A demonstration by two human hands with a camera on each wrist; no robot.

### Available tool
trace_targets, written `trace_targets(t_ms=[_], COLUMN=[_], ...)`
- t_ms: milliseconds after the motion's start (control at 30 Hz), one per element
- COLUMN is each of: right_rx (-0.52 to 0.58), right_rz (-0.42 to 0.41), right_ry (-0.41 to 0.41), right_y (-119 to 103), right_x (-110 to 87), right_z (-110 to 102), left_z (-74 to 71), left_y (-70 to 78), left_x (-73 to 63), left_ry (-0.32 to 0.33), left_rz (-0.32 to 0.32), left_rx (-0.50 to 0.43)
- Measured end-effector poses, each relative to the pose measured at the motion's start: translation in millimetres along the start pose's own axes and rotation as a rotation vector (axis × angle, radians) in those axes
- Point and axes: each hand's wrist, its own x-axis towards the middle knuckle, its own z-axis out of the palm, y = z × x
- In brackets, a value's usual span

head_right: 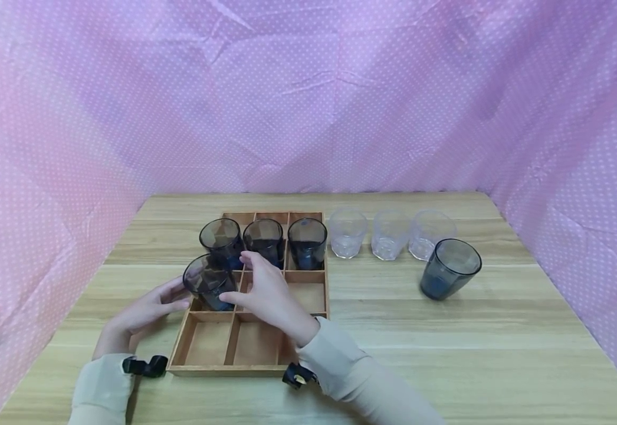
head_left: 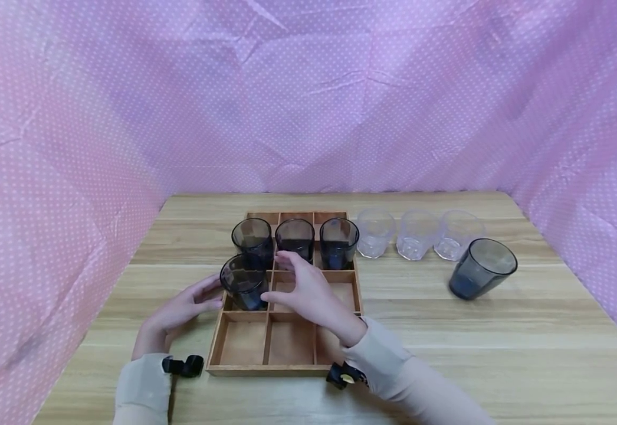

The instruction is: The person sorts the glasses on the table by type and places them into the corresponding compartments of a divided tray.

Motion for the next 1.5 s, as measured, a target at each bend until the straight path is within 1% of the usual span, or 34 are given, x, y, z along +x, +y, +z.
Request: trace_targets(t_ms=[167, 267, 433, 533, 633, 767, 900, 1033, 1100, 1333, 1500], right_rx=[0.045, 0.064, 0.083, 0.099, 0.109, 0.116, 0.127, 0.141, 0.142, 0.062, 0.021], right_rz=[0.001, -0.031, -0.098, -0.125, -0.137, -0.126, -0.095, -0.060, -0.054, -0.023, 0.008], right_ry=[0.004, 0.044, 0.142, 0.169, 0.175, 0.200, 0.242, 0.296, 0.319, 0.397, 0.409], right_y=[3, 5, 8, 13, 19, 26, 34, 42, 47, 63, 73], right_x=[-7.4, -11.4, -18.3, -21.0, -22.8, -26.0, -30.6, -36.2, -38.8, -43.6, -48.3], right_z=[-9, -14, -25, -32, -40, -48, -56, -66, -72, -100, -115], left_z=[1.0, 1.0, 0.0, -0.3, -0.3, -0.4, -0.1, 0.3, 0.5, 0.2, 0.2], left_y=[2.0, 2.1, 1.9, 1.8, 0.9, -0.9, -1.4, -0.4, 0.4, 3.4, 3.8], left_x=[-1.6, -1.8, -1.9, -2.3, -2.2, -1.4, -1.3, -1.2, -1.1, -2.2, -1.9], left_ry=[-0.001, -0.001, -0.001, 0.001, 0.000, -0.005, -0.010, -0.005, -0.001, 0.001, 0.004], left_rz=[-0.008, -0.005, -0.002, -0.002, 0.002, 0.012, 0.001, -0.003, -0.001, -0.005, -0.014], left_rx=[-0.008, -0.008, 0.004, 0.010, 0.008, -0.007, -0.034, -0.036, -0.022, 0.001, 0.005])
